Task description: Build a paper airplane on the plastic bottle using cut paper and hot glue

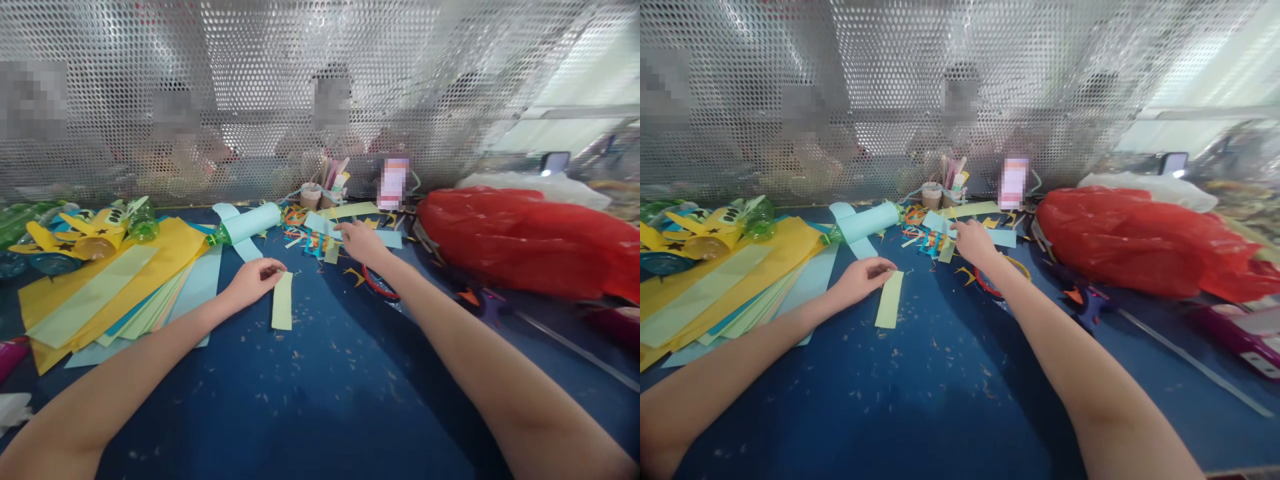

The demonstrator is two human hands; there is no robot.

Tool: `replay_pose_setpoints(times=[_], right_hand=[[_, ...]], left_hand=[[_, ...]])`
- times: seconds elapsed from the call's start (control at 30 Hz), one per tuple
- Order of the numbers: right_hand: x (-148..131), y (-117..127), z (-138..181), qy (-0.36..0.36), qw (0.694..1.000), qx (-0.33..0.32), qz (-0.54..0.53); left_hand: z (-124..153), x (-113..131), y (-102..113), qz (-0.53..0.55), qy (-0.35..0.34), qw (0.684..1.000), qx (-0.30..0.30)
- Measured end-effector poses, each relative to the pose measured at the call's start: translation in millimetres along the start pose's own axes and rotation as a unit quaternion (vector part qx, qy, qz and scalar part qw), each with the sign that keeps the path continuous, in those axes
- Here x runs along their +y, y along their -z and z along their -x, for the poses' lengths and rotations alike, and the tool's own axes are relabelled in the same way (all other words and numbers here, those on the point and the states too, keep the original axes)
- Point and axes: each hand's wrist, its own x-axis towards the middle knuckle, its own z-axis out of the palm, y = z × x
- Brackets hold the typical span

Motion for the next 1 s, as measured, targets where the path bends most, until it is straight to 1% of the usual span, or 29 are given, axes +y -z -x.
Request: replay_pose_setpoints(times=[0.07,0.1,0.13,0.2,0.27,0.33,0.4,0.47,0.67,0.83,0.9,1.0], right_hand=[[-0.9,3.8,-0.5,-0.002,0.999,0.027,-0.022],[-1.7,6.0,-0.9,0.005,0.999,0.03,-0.04],[-2.9,8.1,-1.2,0.02,0.998,0.023,-0.058],[-5.4,10.7,-1.2,0.062,0.995,-0.012,-0.077],[-7.5,10.6,-0.1,0.088,0.993,-0.038,-0.064],[-8.1,8.4,1.6,0.076,0.996,-0.036,-0.032],[-6.8,5.8,3.0,0.044,0.999,-0.019,-0.006],[-4.3,4.3,3.4,0.025,1.0,-0.003,-0.003],[-1.5,5.9,2.1,0.025,0.999,0.014,-0.03],[-3.1,2.2,2.9,0.001,1.0,-0.001,0.001],[-2.3,-1.1,2.6,0.009,1.0,-0.009,0.002],[-1.3,-5.2,1.5,0.055,0.998,-0.011,-0.017]], left_hand=[[-0.2,-0.4,0.1,0.001,0.002,1.0,0.003],[-0.3,-0.6,0.3,0.003,0.002,1.0,0.003],[-0.4,-0.8,0.4,0.003,0.002,1.0,0.004],[-0.5,-0.7,0.7,-0.004,0.001,1.0,0.006],[-0.2,0.2,1.0,-0.01,0.002,1.0,0.008],[0.1,1.4,1.3,-0.012,0.002,1.0,0.008],[0.5,2.5,1.4,-0.015,0.001,1.0,0.007],[0.7,3.2,1.5,-0.018,0.002,1.0,0.006],[0.3,3.5,1.2,-0.021,-0.009,1.0,0.008],[0.2,3.2,1.1,-0.022,-0.003,1.0,0.004],[0.3,3.0,1.2,-0.025,0.0,1.0,0.002],[0.4,2.5,1.3,-0.027,0.0,1.0,0.0]])
